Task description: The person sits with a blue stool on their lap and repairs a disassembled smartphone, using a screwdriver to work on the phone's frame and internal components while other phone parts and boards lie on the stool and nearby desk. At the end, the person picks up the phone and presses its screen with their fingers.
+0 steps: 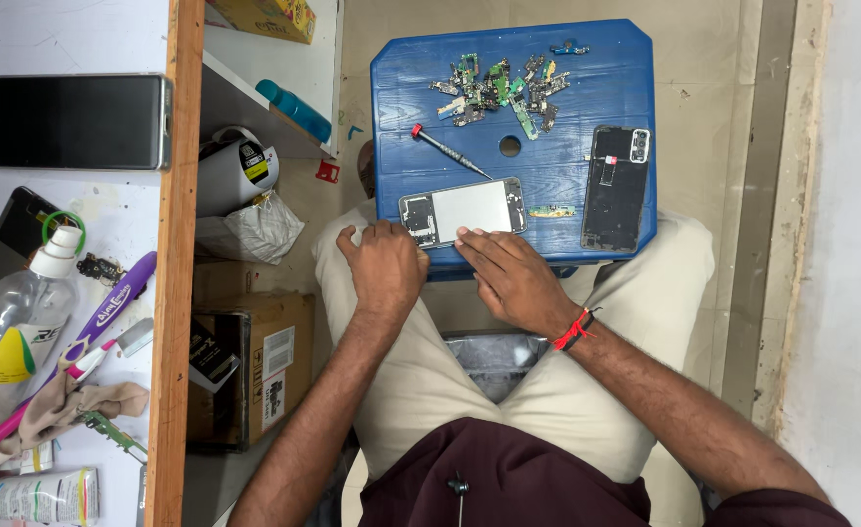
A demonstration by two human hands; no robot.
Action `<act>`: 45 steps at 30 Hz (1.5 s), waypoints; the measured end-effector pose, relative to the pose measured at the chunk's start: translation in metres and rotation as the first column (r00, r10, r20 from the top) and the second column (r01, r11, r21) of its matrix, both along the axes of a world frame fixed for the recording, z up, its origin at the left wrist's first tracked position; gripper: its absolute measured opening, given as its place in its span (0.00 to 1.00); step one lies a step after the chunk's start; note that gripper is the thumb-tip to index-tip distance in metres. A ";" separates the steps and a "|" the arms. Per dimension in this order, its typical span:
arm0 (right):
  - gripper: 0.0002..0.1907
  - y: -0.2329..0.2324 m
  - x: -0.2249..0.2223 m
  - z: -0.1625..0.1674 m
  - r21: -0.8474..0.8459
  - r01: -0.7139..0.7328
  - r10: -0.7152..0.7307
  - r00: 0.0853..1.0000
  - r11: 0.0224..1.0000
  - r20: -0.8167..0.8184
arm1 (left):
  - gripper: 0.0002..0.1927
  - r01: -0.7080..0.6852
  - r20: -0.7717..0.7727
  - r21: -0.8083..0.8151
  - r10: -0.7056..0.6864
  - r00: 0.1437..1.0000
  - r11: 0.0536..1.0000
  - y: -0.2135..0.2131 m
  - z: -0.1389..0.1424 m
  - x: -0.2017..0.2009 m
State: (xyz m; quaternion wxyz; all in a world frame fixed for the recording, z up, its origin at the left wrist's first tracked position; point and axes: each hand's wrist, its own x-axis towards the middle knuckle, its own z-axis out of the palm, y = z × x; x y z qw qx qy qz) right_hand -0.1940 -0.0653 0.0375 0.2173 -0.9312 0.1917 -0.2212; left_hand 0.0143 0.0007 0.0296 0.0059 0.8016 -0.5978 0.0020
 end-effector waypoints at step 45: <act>0.32 -0.001 -0.014 -0.037 0.218 0.004 -0.013 0.999 0.976 0.042 | 0.13 0.621 -0.256 -0.325 -0.698 0.669 0.713 -0.152 0.016 -0.137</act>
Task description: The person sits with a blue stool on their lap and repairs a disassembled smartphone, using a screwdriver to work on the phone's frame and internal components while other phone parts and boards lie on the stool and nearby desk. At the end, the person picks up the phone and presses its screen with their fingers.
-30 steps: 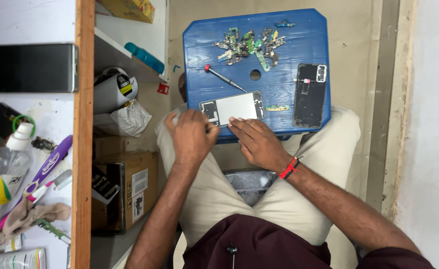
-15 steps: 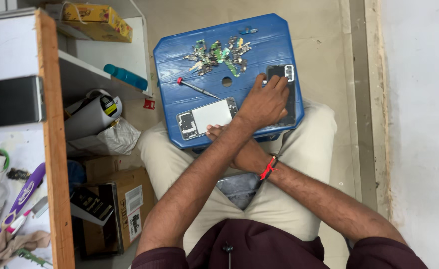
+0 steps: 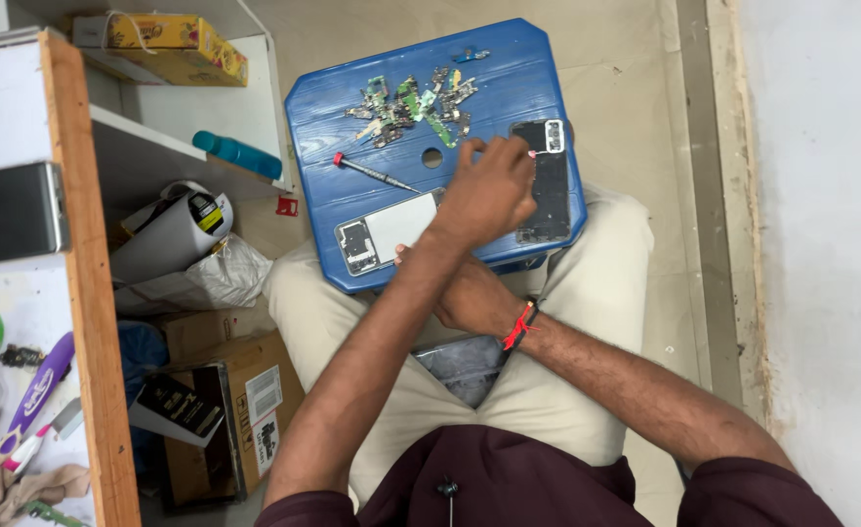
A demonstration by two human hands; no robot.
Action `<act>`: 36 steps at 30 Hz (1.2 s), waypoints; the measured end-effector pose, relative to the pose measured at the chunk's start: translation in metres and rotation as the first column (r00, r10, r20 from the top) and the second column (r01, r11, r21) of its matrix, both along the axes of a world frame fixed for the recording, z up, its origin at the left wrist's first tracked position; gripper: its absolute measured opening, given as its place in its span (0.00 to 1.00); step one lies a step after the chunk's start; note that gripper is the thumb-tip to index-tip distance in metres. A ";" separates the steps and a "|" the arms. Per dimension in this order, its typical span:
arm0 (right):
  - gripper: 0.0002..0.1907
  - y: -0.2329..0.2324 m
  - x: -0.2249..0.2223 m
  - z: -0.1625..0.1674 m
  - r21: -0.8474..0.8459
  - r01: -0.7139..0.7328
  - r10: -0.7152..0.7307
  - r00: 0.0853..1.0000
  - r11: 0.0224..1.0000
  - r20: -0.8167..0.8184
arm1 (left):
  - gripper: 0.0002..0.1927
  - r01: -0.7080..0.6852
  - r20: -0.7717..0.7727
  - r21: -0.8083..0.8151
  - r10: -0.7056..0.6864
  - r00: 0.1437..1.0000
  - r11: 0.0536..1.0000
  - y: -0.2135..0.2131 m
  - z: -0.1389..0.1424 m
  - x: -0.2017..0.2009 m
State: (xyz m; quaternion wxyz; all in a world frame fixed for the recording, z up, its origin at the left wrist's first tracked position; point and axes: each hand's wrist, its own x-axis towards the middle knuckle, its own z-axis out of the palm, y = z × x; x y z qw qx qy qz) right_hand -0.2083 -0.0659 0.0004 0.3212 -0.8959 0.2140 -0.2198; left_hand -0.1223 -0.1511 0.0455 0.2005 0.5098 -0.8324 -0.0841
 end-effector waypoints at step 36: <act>0.34 0.000 0.013 0.028 -0.225 -0.004 -0.007 0.999 0.974 -0.047 | 0.09 -0.005 0.329 0.067 -0.017 0.944 0.998 0.107 0.029 0.161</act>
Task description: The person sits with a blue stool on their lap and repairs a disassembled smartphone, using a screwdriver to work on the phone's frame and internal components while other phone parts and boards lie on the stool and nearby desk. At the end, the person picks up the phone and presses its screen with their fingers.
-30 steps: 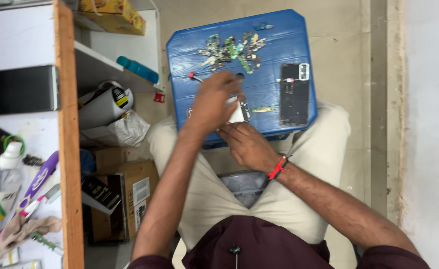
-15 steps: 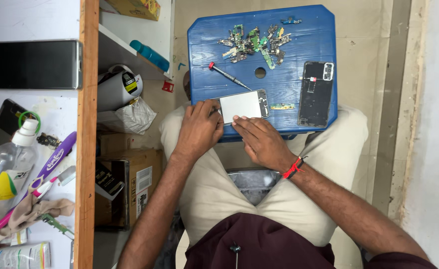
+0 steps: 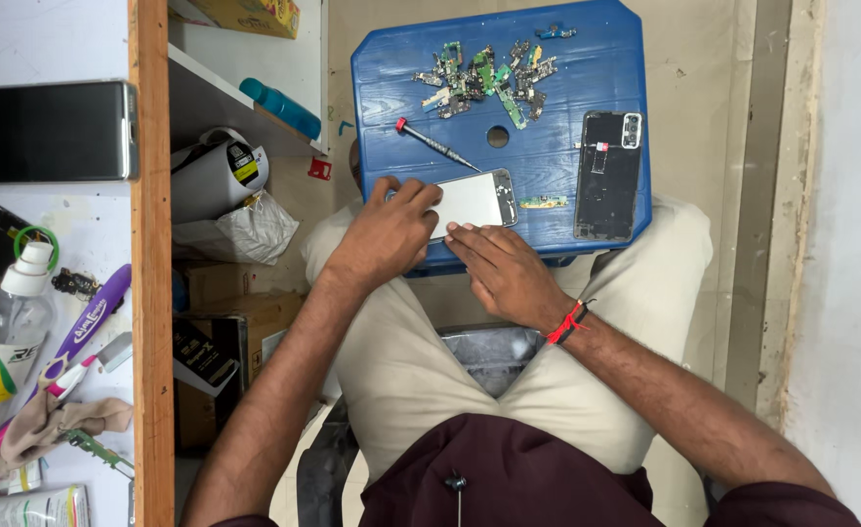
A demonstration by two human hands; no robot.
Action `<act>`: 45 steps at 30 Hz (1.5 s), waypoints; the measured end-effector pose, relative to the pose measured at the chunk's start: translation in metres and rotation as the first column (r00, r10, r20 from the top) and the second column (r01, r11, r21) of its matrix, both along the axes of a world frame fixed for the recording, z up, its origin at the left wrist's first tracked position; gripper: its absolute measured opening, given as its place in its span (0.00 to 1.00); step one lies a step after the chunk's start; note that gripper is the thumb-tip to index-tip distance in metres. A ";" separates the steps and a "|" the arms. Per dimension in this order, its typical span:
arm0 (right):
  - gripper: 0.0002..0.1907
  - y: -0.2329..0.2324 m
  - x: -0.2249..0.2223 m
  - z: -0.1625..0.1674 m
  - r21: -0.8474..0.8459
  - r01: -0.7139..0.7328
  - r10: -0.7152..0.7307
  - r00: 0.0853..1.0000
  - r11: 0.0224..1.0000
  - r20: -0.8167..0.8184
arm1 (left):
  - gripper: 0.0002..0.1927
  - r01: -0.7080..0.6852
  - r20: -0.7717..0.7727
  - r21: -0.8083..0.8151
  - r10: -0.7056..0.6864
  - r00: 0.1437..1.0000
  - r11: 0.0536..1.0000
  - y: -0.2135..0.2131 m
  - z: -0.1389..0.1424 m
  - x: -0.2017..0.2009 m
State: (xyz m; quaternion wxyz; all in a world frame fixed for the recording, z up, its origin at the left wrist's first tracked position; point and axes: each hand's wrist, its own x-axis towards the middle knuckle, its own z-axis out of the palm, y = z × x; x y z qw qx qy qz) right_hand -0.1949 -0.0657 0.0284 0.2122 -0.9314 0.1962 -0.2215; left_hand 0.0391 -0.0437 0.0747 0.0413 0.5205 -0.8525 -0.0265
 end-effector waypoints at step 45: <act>0.35 -0.001 -0.011 -0.033 0.112 -0.023 0.033 0.996 0.993 -0.086 | 0.11 0.123 -0.193 -0.097 -0.140 0.971 0.988 -0.103 -0.039 -0.173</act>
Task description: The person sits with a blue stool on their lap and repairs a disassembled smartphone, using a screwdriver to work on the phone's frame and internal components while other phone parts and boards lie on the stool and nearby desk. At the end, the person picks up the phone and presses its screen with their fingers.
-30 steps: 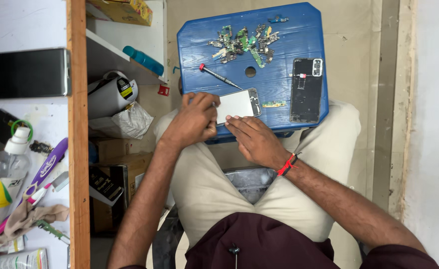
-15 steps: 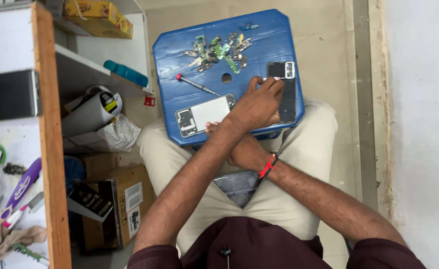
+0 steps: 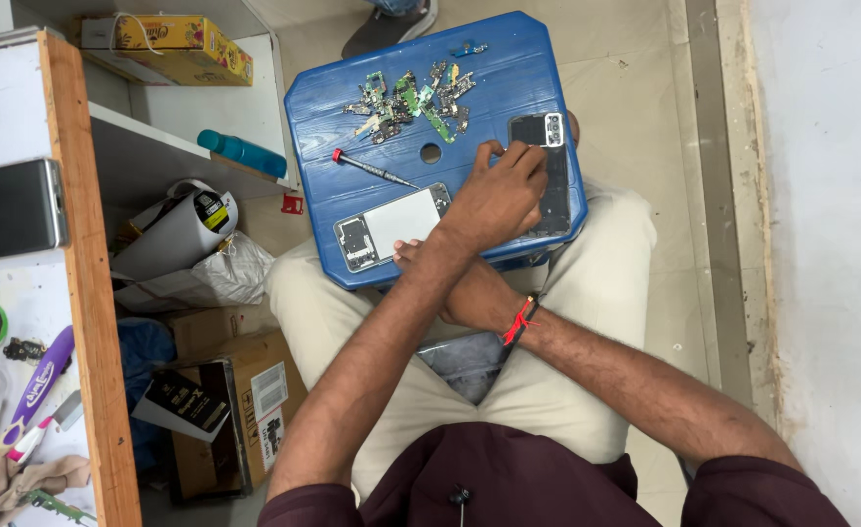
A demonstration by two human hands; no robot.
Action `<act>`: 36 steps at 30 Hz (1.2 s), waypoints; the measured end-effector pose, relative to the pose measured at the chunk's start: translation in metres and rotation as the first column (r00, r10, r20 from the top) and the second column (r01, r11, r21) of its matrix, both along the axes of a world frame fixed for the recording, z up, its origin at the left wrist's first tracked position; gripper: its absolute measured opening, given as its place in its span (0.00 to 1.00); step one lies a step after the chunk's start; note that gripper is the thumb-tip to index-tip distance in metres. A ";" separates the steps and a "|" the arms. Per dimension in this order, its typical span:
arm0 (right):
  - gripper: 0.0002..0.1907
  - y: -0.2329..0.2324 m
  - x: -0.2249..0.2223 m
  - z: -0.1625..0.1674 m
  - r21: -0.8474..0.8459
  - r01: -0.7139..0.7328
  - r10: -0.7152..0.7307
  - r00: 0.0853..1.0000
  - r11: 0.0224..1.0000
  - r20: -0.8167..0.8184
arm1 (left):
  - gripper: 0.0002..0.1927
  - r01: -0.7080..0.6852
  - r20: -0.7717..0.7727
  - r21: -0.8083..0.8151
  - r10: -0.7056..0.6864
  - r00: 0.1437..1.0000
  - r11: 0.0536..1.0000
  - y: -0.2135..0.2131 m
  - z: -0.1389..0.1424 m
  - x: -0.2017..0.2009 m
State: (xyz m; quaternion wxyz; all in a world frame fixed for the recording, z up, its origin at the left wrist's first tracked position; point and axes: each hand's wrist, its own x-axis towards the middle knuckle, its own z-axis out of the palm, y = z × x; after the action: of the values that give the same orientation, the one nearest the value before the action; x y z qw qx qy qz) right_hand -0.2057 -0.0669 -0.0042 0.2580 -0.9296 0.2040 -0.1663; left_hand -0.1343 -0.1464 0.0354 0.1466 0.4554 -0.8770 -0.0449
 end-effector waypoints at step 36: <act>0.12 -0.056 -0.001 0.067 -0.041 0.384 -0.371 0.910 0.922 0.183 | 0.17 -0.587 -0.478 0.107 0.560 0.677 0.802 0.101 0.023 0.160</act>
State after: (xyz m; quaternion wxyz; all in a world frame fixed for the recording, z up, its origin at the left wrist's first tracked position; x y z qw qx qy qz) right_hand -0.2065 -0.1229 0.0628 0.2020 -0.8639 0.3504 -0.3003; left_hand 0.0259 -0.0454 0.0587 0.3816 0.6762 -0.6243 -0.0857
